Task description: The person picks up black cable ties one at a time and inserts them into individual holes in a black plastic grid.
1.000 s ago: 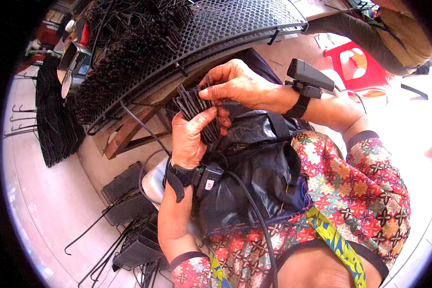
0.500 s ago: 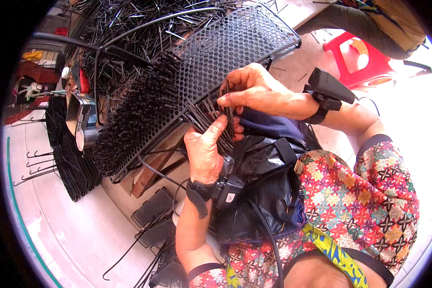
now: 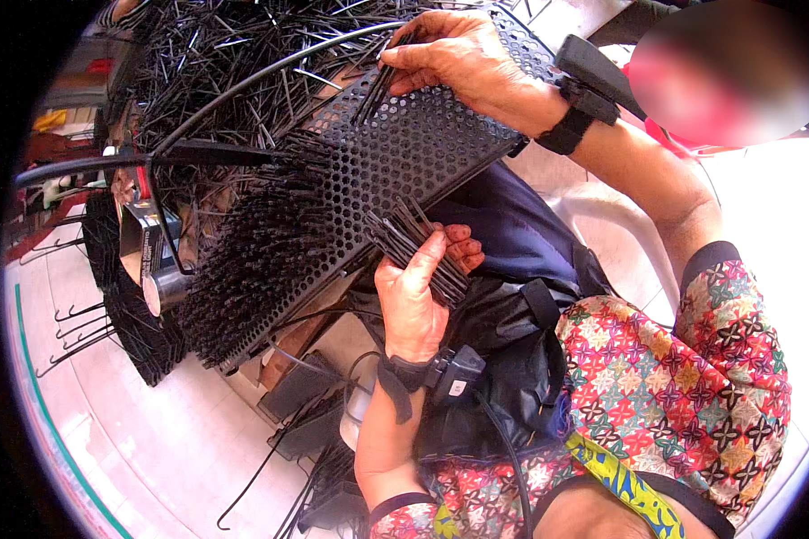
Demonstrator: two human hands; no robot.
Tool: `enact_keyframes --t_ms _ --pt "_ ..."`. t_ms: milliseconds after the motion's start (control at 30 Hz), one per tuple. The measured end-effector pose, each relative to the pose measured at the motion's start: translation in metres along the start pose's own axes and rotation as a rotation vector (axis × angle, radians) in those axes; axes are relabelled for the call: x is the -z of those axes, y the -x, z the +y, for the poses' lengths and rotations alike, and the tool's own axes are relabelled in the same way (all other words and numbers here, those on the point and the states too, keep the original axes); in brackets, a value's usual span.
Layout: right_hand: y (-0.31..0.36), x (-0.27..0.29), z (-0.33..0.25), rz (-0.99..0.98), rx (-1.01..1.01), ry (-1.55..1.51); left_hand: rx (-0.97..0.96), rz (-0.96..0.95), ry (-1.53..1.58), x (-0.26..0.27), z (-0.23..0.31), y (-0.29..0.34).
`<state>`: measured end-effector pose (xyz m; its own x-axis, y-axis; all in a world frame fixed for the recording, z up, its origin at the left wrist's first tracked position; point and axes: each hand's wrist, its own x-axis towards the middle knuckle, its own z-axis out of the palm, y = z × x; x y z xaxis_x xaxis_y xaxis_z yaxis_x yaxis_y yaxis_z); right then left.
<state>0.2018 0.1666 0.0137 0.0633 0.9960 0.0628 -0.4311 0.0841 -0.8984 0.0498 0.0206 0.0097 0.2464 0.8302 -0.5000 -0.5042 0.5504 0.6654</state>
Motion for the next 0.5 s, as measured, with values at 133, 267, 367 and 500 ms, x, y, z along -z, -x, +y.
enact_keyframes --t_ms 133,267,367,500 --pt "-0.001 -0.003 -0.005 -0.041 0.021 0.001 0.024 0.002 0.049 0.004 -0.001 0.001" --pt "-0.011 -0.009 0.01 -0.128 0.13 -0.021 0.038 -0.028 0.092 0.007 -0.001 0.0" --pt "-0.011 -0.016 0.01 -0.188 0.225 0.043 0.046 -0.032 0.101 0.008 0.0 -0.001" --pt "-0.015 -0.017 0.014 -0.241 0.33 0.125 0.052 -0.032 0.077 0.009 -0.001 0.0"
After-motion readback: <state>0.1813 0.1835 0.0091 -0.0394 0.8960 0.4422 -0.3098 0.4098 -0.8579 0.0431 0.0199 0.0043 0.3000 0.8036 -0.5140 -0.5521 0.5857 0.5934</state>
